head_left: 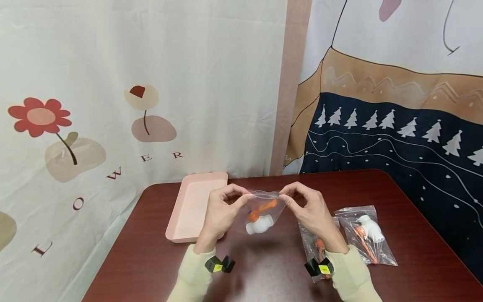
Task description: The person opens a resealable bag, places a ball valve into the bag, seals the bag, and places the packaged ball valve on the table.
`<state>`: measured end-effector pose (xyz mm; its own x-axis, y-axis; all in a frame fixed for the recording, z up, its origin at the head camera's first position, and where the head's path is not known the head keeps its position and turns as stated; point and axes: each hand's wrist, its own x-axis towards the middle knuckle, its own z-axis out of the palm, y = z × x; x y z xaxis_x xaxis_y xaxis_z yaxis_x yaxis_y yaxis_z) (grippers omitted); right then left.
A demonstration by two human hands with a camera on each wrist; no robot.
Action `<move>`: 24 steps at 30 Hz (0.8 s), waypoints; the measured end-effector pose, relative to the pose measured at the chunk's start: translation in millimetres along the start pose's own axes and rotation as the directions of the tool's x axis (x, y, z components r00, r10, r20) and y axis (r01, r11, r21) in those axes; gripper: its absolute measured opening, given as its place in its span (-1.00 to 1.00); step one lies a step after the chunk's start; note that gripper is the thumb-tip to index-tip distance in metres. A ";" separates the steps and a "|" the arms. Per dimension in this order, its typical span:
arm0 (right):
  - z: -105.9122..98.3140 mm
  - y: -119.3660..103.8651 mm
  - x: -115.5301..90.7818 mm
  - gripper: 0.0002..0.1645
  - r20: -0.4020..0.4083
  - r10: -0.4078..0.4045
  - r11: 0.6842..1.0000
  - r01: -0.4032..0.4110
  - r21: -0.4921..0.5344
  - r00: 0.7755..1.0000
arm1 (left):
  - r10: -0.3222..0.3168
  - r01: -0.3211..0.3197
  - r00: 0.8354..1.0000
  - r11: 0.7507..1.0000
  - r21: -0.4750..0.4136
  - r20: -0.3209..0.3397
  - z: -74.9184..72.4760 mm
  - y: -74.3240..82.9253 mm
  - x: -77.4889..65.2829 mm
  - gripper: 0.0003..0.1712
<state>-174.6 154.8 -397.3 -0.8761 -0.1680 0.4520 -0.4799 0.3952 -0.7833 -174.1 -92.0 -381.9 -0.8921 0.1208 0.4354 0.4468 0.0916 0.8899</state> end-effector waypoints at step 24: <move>15.3 -10.4 -1.4 -0.85 0.090 -0.317 0.948 0.314 0.053 0.944 | 0.079 -0.089 0.988 0.993 0.077 0.133 17.7 3.7 -7.3 -0.88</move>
<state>-169.2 137.1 -396.4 -0.6791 -0.3651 0.6369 -0.7322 0.2739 -0.6237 -164.7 -75.0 -384.2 -0.8372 0.2580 0.4822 0.5287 0.1560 0.8344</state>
